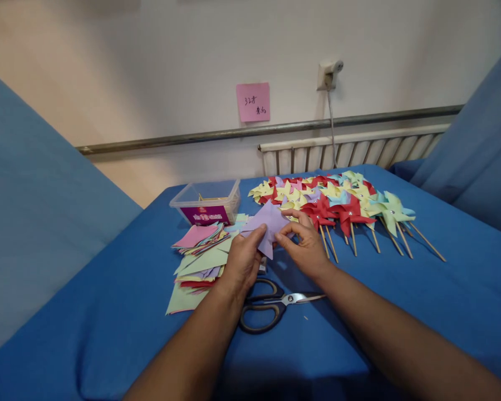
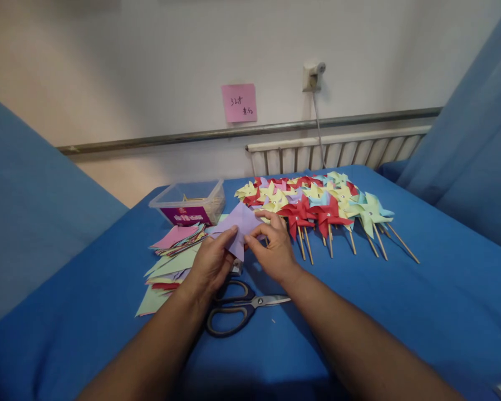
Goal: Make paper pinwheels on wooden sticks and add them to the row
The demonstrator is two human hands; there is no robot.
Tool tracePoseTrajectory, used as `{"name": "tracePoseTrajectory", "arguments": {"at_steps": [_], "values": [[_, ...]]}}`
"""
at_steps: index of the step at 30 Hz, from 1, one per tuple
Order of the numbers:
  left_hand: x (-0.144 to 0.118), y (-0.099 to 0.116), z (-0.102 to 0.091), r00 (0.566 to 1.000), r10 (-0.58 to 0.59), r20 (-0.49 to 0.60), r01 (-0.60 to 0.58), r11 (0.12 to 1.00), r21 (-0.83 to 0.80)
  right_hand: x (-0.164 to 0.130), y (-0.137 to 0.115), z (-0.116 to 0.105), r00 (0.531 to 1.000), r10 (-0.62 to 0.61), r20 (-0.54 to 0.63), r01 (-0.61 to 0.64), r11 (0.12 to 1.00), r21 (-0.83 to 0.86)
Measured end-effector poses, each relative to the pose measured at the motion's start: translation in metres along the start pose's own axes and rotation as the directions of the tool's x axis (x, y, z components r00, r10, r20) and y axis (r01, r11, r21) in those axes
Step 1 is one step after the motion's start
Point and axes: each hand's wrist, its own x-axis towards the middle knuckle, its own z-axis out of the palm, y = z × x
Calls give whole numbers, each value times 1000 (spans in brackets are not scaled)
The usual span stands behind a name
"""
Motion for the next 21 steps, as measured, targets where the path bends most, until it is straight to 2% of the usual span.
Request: {"name": "tracePoseTrajectory", "arguments": {"at_steps": [9, 21], "values": [[0, -2, -1, 998, -62, -15, 63, 997, 38, 2, 8, 4, 982, 185, -45, -177, 975, 133], [-3, -1, 2, 996, -87, 26, 86, 995, 54, 3, 9, 4, 968, 250, -18, -243, 953, 182]]}}
